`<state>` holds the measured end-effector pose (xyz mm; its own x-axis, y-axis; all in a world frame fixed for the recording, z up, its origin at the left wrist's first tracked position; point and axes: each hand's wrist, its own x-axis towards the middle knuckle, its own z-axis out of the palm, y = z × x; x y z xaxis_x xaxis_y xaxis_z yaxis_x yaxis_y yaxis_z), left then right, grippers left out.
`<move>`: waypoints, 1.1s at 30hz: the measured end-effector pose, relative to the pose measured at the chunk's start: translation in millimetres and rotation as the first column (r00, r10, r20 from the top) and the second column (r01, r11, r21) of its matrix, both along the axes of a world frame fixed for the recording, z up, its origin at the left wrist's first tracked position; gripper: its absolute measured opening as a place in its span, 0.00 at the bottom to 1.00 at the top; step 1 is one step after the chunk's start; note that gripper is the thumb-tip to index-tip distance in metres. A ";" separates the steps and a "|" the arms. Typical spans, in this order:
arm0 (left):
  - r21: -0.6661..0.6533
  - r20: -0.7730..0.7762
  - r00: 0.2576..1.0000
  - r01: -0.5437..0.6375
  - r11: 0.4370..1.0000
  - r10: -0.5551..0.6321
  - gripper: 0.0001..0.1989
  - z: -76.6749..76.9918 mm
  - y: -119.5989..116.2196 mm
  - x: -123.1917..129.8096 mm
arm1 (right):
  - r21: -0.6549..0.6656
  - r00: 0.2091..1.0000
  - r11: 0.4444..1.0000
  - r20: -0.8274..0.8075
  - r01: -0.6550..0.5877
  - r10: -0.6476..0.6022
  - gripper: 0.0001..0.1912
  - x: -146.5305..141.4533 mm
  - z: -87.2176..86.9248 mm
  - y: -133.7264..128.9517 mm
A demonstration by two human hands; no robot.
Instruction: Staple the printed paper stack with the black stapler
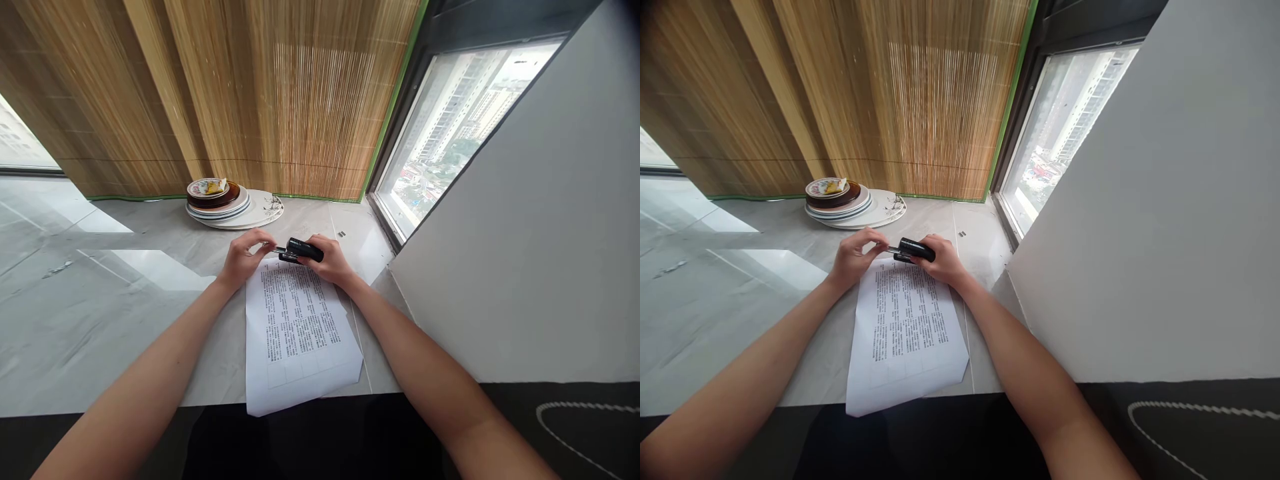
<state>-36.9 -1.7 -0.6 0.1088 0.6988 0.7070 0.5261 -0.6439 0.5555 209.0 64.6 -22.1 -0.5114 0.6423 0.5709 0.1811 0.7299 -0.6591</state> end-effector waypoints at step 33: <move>-0.225 0.034 0.999 -0.028 0.974 0.036 0.14 -8.9 2.6 -2.1 | 0.018 1.000 1.000 0.023 0.006 -0.006 0.08 2.1 1.2 0.5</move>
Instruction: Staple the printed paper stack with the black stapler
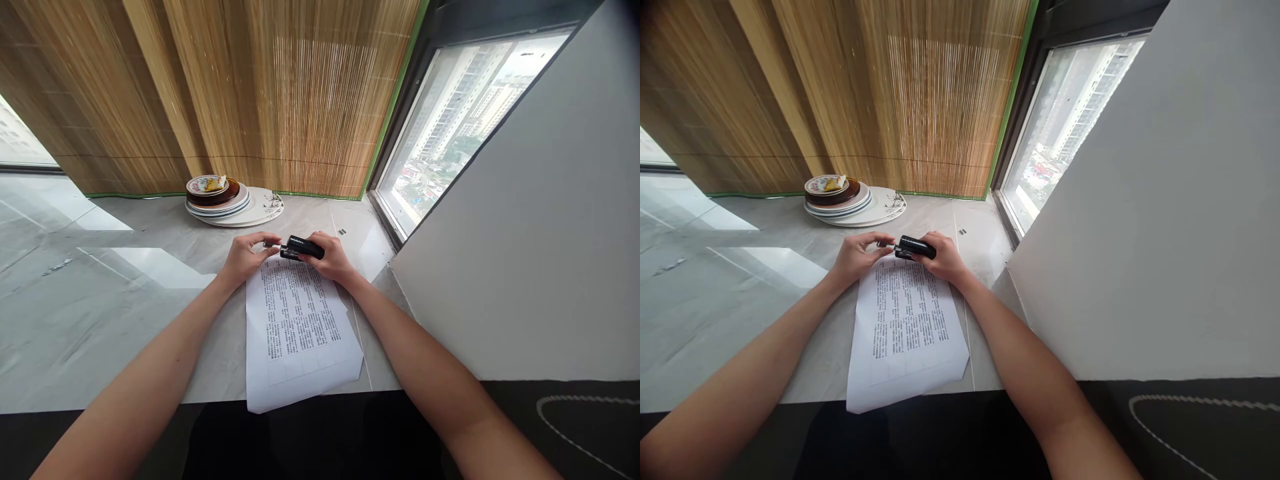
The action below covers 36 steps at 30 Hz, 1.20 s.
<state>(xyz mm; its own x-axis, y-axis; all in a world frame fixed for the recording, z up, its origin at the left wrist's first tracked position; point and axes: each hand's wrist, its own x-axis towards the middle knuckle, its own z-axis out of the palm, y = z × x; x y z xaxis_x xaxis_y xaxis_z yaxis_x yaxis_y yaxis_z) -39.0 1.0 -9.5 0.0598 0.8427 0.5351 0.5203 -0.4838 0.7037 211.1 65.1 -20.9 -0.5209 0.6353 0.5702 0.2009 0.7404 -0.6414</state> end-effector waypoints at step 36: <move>-0.015 -0.066 0.978 0.197 0.980 -0.197 0.16 6.9 -7.9 6.7 | -0.083 0.961 0.959 0.032 -0.271 0.275 0.10 17.5 20.8 -2.7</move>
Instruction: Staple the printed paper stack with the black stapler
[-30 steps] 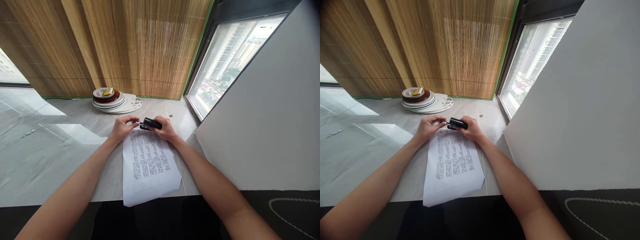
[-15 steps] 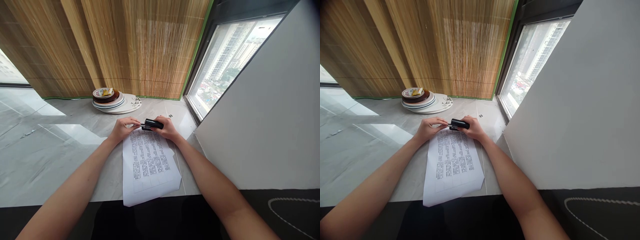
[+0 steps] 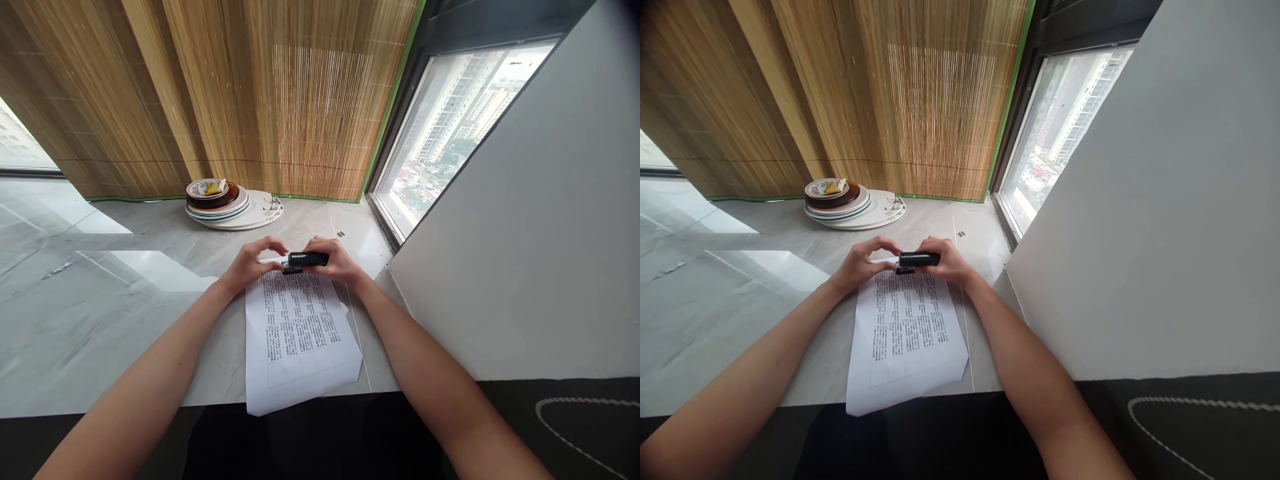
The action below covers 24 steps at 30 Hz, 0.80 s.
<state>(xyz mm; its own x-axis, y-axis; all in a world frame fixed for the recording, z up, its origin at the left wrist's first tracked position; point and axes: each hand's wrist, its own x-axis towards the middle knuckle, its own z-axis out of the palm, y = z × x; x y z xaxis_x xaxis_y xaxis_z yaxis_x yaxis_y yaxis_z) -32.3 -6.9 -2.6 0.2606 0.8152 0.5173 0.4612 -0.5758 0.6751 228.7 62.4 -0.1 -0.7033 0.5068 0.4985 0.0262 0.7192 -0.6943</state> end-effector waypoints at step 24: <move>-0.077 -0.464 0.875 -0.199 0.977 0.142 0.11 -18.6 10.3 -5.6 | 0.087 0.725 0.812 0.402 0.578 -0.559 0.05 47.4 4.9 24.2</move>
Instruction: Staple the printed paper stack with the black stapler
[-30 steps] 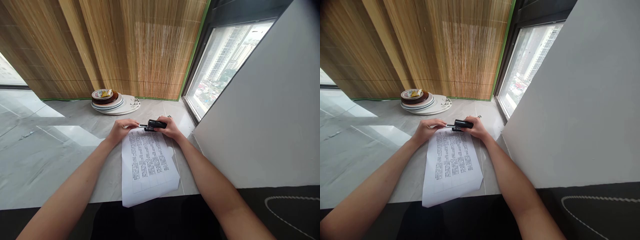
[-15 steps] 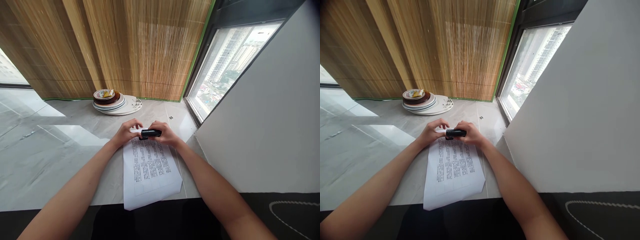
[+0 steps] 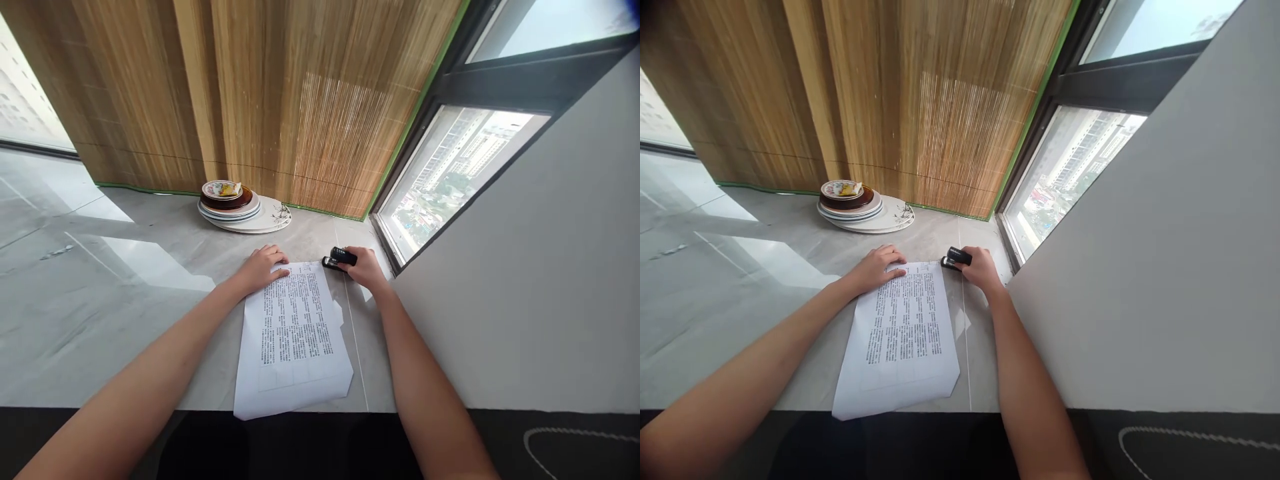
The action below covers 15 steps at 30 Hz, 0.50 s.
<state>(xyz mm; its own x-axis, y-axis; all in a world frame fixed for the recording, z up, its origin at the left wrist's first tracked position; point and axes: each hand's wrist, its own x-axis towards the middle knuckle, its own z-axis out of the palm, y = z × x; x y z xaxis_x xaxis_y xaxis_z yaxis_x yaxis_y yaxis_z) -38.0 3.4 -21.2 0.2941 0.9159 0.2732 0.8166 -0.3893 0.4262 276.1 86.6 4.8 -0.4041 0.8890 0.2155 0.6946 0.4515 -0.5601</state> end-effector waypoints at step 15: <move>0.004 -0.117 0.945 0.308 0.951 -0.306 0.28 2.7 -10.9 11.4 | 0.040 0.943 0.954 -0.145 -0.297 0.299 0.16 -23.0 4.1 -19.2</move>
